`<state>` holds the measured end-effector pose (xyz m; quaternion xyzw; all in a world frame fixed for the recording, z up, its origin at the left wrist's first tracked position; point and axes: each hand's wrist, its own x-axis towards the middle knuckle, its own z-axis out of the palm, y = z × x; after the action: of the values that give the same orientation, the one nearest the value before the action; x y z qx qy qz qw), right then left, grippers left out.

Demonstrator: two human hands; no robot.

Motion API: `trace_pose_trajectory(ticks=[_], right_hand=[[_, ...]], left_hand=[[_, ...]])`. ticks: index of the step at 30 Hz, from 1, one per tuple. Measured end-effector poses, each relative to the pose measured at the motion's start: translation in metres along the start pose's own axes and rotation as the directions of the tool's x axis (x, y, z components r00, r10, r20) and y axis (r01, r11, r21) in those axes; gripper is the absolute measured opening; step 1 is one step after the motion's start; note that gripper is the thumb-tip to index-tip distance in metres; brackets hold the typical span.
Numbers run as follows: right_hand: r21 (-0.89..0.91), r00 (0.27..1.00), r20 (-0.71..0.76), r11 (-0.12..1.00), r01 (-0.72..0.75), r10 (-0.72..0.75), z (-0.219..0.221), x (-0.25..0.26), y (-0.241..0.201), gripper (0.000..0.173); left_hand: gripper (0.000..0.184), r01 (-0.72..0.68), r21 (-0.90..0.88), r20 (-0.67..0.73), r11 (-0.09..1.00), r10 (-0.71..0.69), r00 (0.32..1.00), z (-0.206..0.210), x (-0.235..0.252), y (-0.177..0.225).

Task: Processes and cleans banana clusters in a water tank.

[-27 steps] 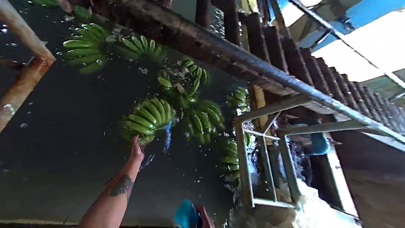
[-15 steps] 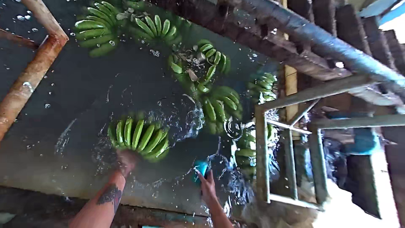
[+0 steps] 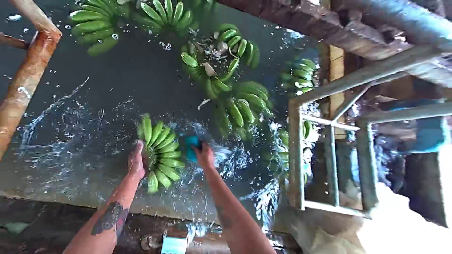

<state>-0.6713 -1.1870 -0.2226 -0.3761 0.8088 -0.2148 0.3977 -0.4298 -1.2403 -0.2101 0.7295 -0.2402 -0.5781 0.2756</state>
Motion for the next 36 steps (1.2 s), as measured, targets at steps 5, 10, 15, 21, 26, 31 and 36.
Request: trace_pose_trajectory(ticks=[5,10,15,21,26,31,36], right_hand=[[0.424,0.877,0.102,0.777,-0.466,0.470,0.013,-0.081,0.067,0.051],[0.715,0.936,0.247,0.605,-0.351,0.251,0.011,-0.146,0.014,0.038],[0.645,0.994,0.037,0.762,0.059,-0.108,-0.050,-0.122,-0.019,0.026],[0.288,0.988,0.139,0.957,0.030,-0.072,-0.031,-0.064,-0.005,0.044],[0.140,0.964,0.255,0.983,-0.115,0.076,0.033,-0.077,0.007,0.054],[0.005,0.876,0.477,0.996,0.083,-0.076,0.058,-0.077,-0.025,0.045],[0.106,0.998,0.060,0.994,0.025,-0.031,0.051,-0.034,-0.037,0.041]], left_hand=[[0.086,-0.414,0.406,0.325,0.814,0.295,0.899,0.035,-0.012,0.008],[0.055,-0.673,0.523,0.608,0.523,0.324,0.724,0.048,-0.049,-0.023],[0.066,-0.862,0.356,0.417,0.362,0.763,0.493,-0.011,-0.071,-0.060],[0.123,-0.541,0.333,-0.269,0.772,0.628,0.731,0.009,-0.057,-0.029],[0.096,-0.191,0.190,-0.336,0.963,0.247,0.909,-0.003,-0.031,-0.052],[0.054,0.060,0.194,-0.094,0.979,-0.043,0.995,-0.039,-0.014,-0.056],[0.061,-0.206,-0.233,-0.098,0.950,0.187,0.977,-0.037,-0.019,-0.043]])
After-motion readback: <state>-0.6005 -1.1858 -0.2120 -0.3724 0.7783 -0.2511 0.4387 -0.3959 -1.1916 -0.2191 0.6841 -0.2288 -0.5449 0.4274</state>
